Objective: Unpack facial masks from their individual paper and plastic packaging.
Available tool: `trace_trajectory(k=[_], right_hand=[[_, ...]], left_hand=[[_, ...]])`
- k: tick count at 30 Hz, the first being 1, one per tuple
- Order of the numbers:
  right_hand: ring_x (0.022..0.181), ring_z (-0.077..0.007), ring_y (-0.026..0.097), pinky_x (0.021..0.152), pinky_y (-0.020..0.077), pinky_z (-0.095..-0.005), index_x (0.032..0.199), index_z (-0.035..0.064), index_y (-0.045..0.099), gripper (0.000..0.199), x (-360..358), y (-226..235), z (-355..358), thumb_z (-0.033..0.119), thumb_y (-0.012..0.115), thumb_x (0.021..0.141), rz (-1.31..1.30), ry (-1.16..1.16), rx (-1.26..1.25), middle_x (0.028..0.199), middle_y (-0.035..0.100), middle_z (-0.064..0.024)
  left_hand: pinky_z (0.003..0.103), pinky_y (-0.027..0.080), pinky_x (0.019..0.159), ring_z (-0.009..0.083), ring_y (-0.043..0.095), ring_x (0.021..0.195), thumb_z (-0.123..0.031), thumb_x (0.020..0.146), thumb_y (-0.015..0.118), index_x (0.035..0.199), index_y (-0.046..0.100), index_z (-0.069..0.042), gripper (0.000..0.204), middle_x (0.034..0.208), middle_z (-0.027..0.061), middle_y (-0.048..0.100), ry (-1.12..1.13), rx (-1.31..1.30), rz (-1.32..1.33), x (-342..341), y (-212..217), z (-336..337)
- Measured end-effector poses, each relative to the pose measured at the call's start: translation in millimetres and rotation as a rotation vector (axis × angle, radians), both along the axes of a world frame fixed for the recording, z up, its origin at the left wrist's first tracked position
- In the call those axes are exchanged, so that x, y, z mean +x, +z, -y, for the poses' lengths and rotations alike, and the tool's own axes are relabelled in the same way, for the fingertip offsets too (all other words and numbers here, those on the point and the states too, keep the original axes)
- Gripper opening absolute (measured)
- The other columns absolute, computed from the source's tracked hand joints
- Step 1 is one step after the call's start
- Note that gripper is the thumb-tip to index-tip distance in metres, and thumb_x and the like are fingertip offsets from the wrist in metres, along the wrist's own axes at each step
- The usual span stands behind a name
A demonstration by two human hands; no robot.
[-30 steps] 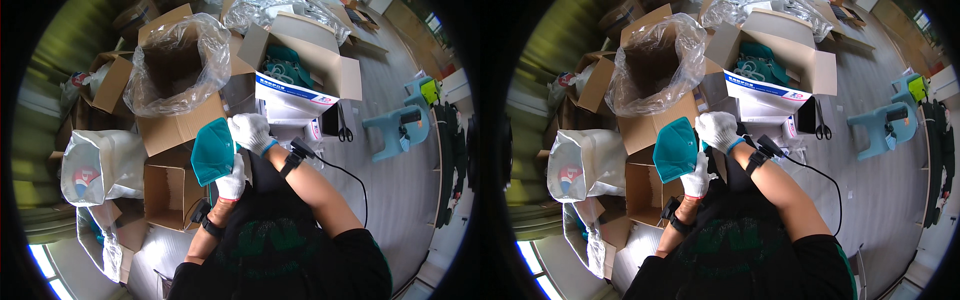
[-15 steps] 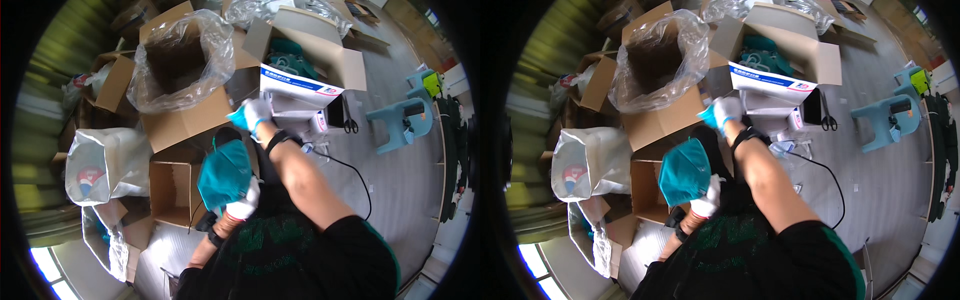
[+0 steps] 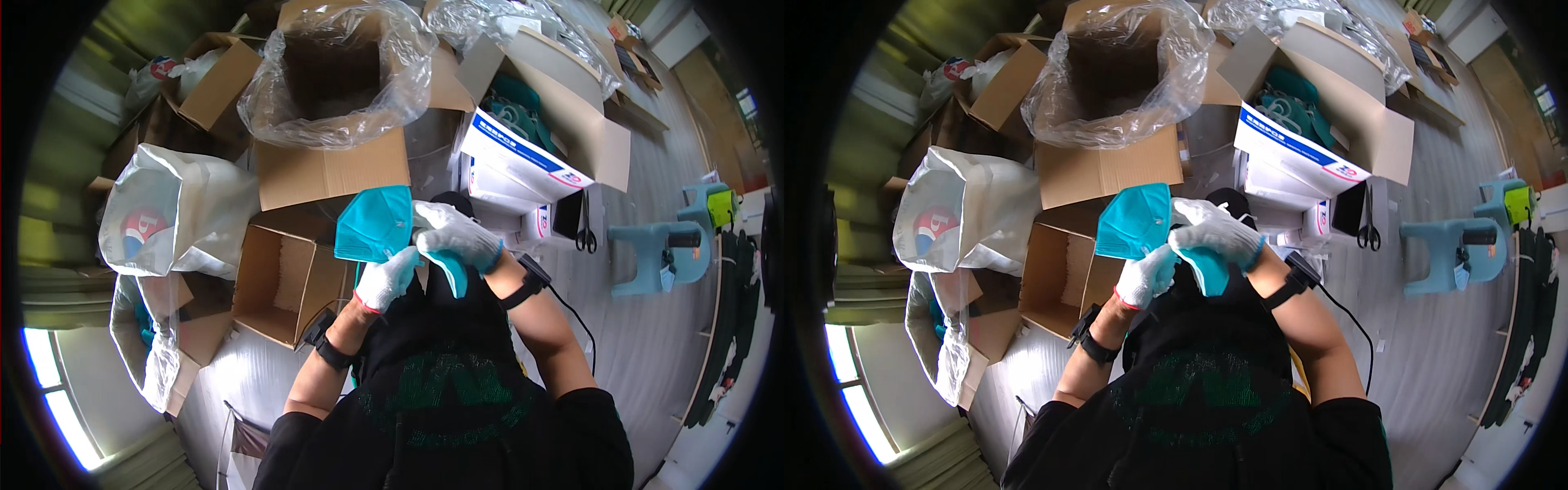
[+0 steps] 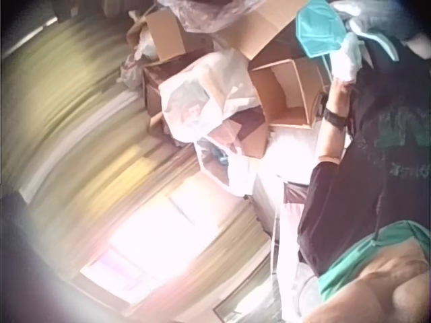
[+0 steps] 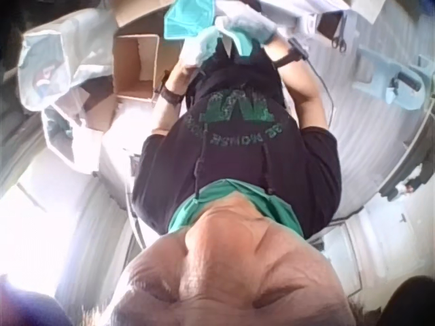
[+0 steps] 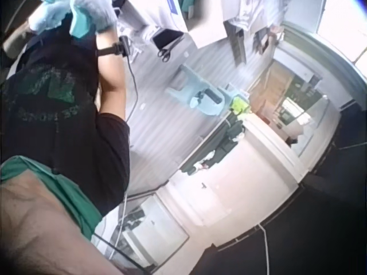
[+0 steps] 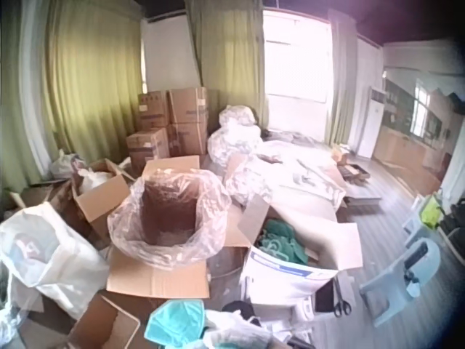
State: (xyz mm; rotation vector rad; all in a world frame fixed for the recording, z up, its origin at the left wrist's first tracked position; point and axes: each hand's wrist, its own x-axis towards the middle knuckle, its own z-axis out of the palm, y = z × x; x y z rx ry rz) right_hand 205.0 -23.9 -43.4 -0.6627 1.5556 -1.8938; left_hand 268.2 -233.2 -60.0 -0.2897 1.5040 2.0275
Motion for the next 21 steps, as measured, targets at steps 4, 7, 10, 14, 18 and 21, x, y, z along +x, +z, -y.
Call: trace_trajectory(k=[4,7,10,14,18,21], right_hand=[[0.108,-0.0161,0.063,0.096,0.0515,-0.0344,0.136,-0.0012,0.06,0.063,10.4,0.3,2.9,0.035,0.081,0.088,0.227,-0.065,0.188,0.119,0.071,-0.011],[0.108,-0.0171,0.065,0.097,0.0524,-0.0364,0.134,0.0028,0.062,0.055,17.0,6.2,9.8,0.033,0.079,0.091,0.012,-0.169,0.216,0.119,0.072,-0.0094],[0.112,-0.018,0.065,0.099,0.0521,-0.0375,0.138,0.0053,0.06,0.051,19.9,13.8,9.9,0.03,0.075,0.096,-0.043,-0.148,0.264,0.124,0.071,-0.0107],[0.121,-0.0168,0.061,0.104,0.0511,-0.0369,0.143,0.0053,0.055,0.054,28.3,19.8,-2.3,0.026,0.074,0.097,0.032,-0.279,0.265,0.135,0.066,-0.0107],[0.123,-0.0176,0.06,0.102,0.053,-0.035,0.151,0.0038,0.045,0.07,44.5,11.9,11.4,0.01,0.081,0.091,0.162,-0.273,-0.015,0.142,0.061,-0.0095],[0.121,-0.0175,0.061,0.096,0.0563,-0.0346,0.148,0.0032,0.046,0.065,50.2,3.7,26.0,0.005,0.078,0.091,0.06,-0.352,0.0,0.135,0.063,-0.0096]], left_hand=[[0.034,0.055,0.095,0.0162,0.065,0.114,-0.018,0.102,0.065,0.141,0.056,-0.006,0.042,0.129,0.0055,0.065,-0.105,0.274,0.03,1.9,-12.9,2.1],[0.037,0.051,0.103,0.0203,0.061,0.122,-0.016,0.1,0.069,0.144,0.053,-0.008,0.047,0.135,0.0088,0.063,-0.275,0.178,-0.288,5.8,-16.5,3.6],[0.03,0.054,0.069,0.0144,0.066,0.081,-0.019,0.095,0.075,0.124,0.061,-0.007,0.035,0.104,0.0066,0.069,-0.255,0.011,-0.137,10.4,-10.9,4.9],[0.025,0.04,0.044,0.0117,0.051,0.046,-0.038,0.099,0.064,0.087,0.062,-0.004,0.035,0.062,0.0038,0.059,-0.035,0.1,-0.059,8.0,-1.9,9.0],[0.024,0.042,0.044,0.0117,0.052,0.044,-0.046,0.106,0.056,0.081,0.062,-0.008,0.046,0.056,0.0046,0.058,0.361,-0.025,0.051,-0.8,-5.9,-8.9],[0.022,0.043,0.048,0.0061,0.056,0.055,-0.038,0.106,0.062,0.09,0.067,-0.009,0.033,0.074,-0.0029,0.064,0.437,0.104,0.012,-7.3,-8.7,-17.6]])
